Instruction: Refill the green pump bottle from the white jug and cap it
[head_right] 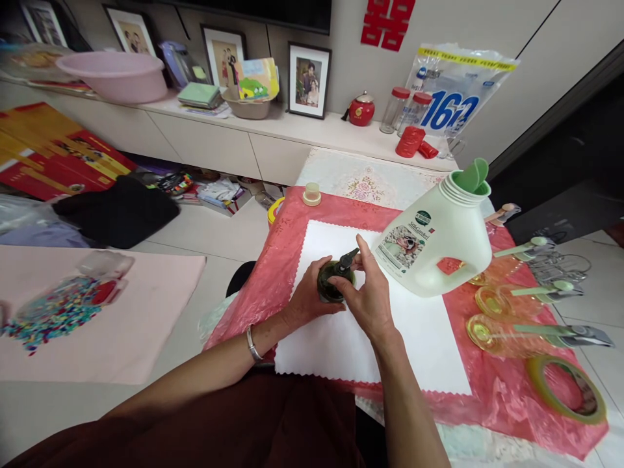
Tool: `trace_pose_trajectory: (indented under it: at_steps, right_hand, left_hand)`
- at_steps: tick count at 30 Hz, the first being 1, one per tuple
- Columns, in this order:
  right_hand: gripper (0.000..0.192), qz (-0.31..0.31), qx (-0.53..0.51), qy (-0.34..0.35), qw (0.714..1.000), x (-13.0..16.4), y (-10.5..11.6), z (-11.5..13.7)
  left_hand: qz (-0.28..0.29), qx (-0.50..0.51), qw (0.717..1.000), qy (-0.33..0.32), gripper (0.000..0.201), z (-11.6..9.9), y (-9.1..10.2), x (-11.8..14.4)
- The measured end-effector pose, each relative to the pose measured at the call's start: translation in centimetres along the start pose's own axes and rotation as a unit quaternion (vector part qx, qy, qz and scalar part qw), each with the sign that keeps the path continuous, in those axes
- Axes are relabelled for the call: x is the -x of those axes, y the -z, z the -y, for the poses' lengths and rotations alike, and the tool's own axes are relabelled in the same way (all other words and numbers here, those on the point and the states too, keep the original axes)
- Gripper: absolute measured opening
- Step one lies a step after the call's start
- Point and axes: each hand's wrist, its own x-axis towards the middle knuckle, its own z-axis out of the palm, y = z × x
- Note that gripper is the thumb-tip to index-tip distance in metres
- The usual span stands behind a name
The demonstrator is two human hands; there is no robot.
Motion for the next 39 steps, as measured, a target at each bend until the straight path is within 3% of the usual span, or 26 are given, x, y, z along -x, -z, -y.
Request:
trace_pose_trajectory:
  at_steps: [3,6,13,18,21,25,28,31,36,39]
  right_hand:
    - [0.096,0.041,-0.056,0.000,0.998,0.2,0.2,0.4]
    - [0.097,0.080,-0.155,-0.016,0.985,0.5,0.5,0.3]
    - [0.114,-0.010,-0.126,-0.037,0.991,0.0,-0.4,0.0]
    - [0.107,0.078,-0.202,-0.026,0.976,0.4,0.1,0.2]
    - [0.103,0.047,-0.194,-0.034,0.979,0.5,0.0,-0.2]
    - [0.113,-0.007,-0.133,-0.031,0.991,0.2,-0.6,-0.2]
    - [0.114,0.055,-0.161,-0.023,0.985,0.2,-0.3,0.1]
    - [0.103,0.101,-0.208,-0.030,0.972,0.4,0.1,0.0]
    - [0.113,0.007,-0.159,-0.046,0.986,0.2,-0.7,-0.2]
    - [0.116,0.017,-0.144,-0.032,0.989,0.2,-0.7,0.1]
  left_hand:
    - [0.001,-0.001,1.000,-0.001,0.119,0.0,0.0,0.0]
    - [0.002,0.002,1.000,-0.008,0.118,0.0,0.0,-0.1]
    - [0.004,0.002,1.000,-0.013,0.118,-0.1,0.1,0.0]
    - [0.002,0.007,1.000,-0.002,0.117,-0.2,0.1,0.1]
    - [0.009,0.003,1.000,-0.010,0.117,-0.3,0.2,0.1]
    - [0.006,0.002,1.000,-0.010,0.116,-0.2,0.1,0.1]
    - [0.000,0.007,1.000,-0.007,0.115,0.0,0.0,0.1]
    - [0.000,0.011,1.000,-0.019,0.115,0.1,0.0,0.1]
    - [-0.001,0.015,1.000,-0.023,0.114,0.1,0.0,0.1]
    - [-0.012,0.015,1.000,-0.011,0.114,0.3,-0.2,0.1]
